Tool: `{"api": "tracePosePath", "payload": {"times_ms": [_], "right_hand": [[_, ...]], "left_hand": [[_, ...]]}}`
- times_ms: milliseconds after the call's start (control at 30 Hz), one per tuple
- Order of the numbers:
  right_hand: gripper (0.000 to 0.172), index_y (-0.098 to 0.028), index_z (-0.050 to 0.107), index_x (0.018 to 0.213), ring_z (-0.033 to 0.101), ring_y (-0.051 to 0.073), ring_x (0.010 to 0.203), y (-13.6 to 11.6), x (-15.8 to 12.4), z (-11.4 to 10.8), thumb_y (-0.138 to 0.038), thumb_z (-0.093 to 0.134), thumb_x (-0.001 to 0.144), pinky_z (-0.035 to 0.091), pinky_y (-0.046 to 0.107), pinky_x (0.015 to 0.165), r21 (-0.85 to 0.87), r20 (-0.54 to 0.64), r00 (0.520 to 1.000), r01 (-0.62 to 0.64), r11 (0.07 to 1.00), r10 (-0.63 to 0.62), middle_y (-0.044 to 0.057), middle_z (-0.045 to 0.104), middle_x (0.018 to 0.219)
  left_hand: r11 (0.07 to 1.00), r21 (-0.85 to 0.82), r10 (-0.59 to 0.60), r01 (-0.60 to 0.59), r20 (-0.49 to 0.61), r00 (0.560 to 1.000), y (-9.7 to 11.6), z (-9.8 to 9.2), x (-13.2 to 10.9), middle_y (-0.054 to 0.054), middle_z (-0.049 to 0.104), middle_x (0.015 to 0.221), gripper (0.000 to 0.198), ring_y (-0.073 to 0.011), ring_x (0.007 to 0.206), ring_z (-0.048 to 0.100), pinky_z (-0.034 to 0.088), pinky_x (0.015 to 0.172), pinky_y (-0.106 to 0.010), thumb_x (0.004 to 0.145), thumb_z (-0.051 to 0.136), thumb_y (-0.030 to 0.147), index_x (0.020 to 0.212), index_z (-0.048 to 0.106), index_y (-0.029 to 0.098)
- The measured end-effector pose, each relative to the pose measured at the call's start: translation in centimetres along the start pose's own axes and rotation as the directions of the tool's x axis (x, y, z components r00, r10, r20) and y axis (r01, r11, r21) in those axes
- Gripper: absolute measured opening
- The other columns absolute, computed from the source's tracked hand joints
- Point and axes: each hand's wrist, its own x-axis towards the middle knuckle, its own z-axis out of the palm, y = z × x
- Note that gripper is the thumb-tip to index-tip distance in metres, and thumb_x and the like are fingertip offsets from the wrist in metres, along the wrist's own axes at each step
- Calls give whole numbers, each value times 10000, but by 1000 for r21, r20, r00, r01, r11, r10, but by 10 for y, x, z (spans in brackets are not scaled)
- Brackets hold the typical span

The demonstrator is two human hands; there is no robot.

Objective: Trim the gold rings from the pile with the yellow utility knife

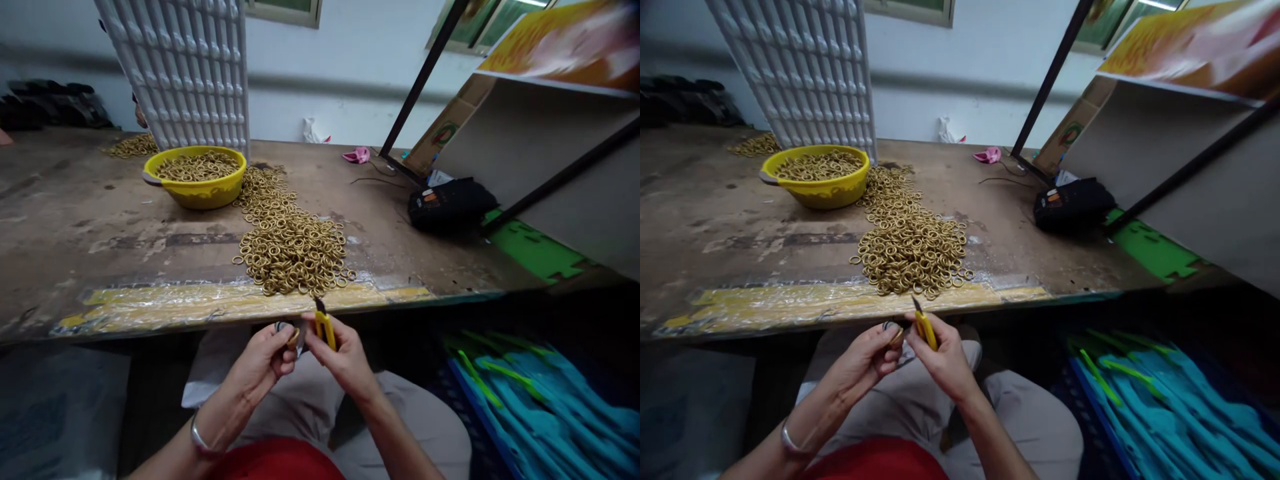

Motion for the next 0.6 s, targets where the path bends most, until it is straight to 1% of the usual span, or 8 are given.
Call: {"api": "tracePosePath", "payload": {"times_ms": [100, 200, 267, 333, 400, 433, 500, 600], "right_hand": [[197, -217, 714, 944, 558, 132, 654, 6, -7, 1, -325, 670, 785, 465, 229, 607, -70, 49, 998, 47, 996, -44, 13, 621, 757], [166, -203, 688, 873, 519, 119, 569, 11, -9, 0, -348, 650, 800, 423, 209, 516, -24, 69, 998, 5, 1000, -3, 2, 595, 675], [168, -196, 665, 829, 460, 100, 502, 13, -12, 1, -359, 658, 793, 366, 192, 452, -3, 59, 998, -28, 1000, 29, -20, 545, 605], [172, -190, 653, 788, 418, 86, 475, 15, -16, 2, -361, 670, 784, 328, 184, 428, -13, 34, 999, -42, 999, 42, -34, 512, 572], [180, -185, 649, 775, 384, 75, 456, 16, -19, 3, -363, 671, 785, 302, 180, 413, -20, -8, 998, -55, 998, 55, -39, 500, 560], [185, -184, 646, 780, 368, 71, 445, 16, -20, 3, -368, 669, 787, 290, 180, 404, -11, -36, 997, -63, 998, 62, -39, 501, 561], [204, -184, 635, 787, 343, 64, 428, 16, -22, 3, -386, 666, 785, 270, 183, 384, 24, -93, 993, -72, 997, 74, -31, 522, 582], [240, -186, 615, 799, 342, 62, 416, 16, -23, 3, -417, 674, 770, 261, 185, 368, 86, -144, 984, -90, 992, 102, -21, 548, 603]], "left_hand": [[999, 46, -30, 29, 21, 999, -7, 2, -2, 33, 466, 620, 381, -41, 491, 389, 277, 420, -152, 630, 838, 358, 758, 574, 114], [986, 161, -42, 36, 35, 999, -13, 0, -7, 32, 476, 606, 378, -51, 469, 384, 282, 410, -163, 681, 784, 431, 765, 563, 137], [946, 324, 4, -13, 27, 1000, -16, -9, -8, 19, 503, 617, 365, -74, 463, 398, 315, 419, -193, 748, 691, 496, 766, 541, 163], [796, 592, 157, -128, 4, 988, -16, -28, -5, -3, 529, 658, 335, -119, 530, 460, 383, 491, -241, 810, 591, 510, 760, 536, 183], [473, 862, 362, -181, -3, 932, -17, -51, 4, -30, 543, 716, 301, -182, 695, 528, 425, 636, -294, 840, 541, 472, 720, 534, 196], [328, 936, 408, -125, -20, 913, -19, -62, 9, -46, 550, 747, 296, -219, 771, 545, 425, 685, -321, 843, 523, 465, 702, 520, 204], [269, 962, 380, -55, -53, 924, -28, -78, 16, -75, 563, 732, 291, -276, 813, 563, 420, 708, -367, 844, 509, 443, 678, 525, 204], [298, 952, 197, -66, 6, 980, -52, -83, 10, -102, 634, 727, 348, -283, 735, 605, 449, 685, -388, 854, 482, 466, 686, 606, 187]]}}
